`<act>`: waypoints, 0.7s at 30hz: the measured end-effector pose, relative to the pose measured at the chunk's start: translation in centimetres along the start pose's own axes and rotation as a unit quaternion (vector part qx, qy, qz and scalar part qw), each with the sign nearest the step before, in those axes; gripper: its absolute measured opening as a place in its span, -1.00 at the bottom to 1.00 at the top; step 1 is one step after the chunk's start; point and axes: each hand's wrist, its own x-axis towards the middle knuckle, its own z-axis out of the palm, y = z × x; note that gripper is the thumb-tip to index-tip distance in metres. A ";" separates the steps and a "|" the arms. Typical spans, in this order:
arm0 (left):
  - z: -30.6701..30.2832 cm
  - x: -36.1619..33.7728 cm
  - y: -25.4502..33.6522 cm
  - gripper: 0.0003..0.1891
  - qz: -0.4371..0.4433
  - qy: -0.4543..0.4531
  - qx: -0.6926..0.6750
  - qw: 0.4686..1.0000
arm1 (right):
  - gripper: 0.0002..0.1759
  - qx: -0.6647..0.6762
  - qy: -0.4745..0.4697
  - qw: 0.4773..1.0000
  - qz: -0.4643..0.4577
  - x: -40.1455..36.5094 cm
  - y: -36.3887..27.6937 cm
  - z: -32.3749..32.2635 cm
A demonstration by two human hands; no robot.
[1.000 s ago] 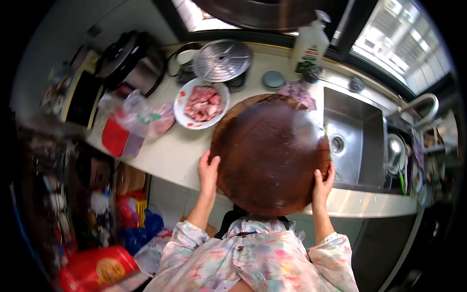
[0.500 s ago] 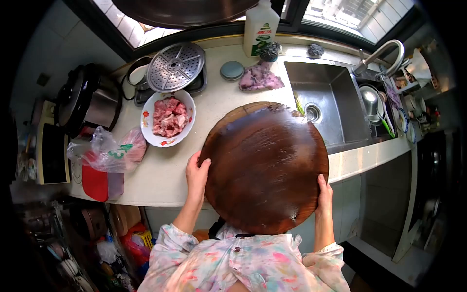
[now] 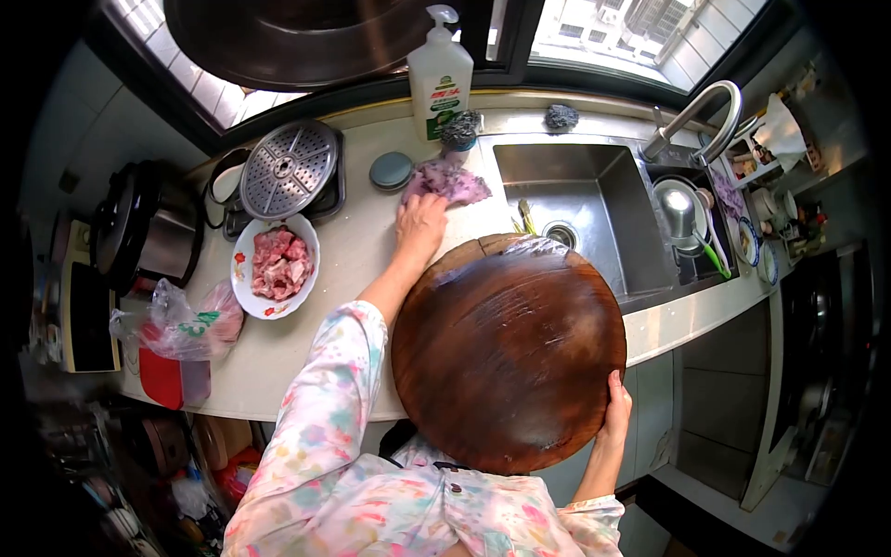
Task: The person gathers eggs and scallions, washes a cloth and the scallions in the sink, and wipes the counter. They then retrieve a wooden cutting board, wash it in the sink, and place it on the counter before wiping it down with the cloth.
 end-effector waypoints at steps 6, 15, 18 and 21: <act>-2.8 -1.9 -2.5 -0.96 0.060 -0.070 -0.043 0.995 | -0.43 -0.026 0.002 1.000 -0.016 1.7 -1.1 -1.1; -16.8 -13.3 -2.6 -0.86 0.008 -0.176 -0.091 0.980 | -0.35 0.021 -0.017 0.999 0.028 2.7 1.0 -4.8; -16.1 -14.1 -2.6 -0.80 -0.036 -0.144 -0.059 0.987 | -0.35 0.040 0.003 0.998 0.052 2.7 1.3 -4.5; -14.4 -13.8 -3.7 -0.82 -0.050 -0.152 -0.028 0.987 | -0.36 0.052 -0.004 0.998 0.046 2.4 1.1 -4.1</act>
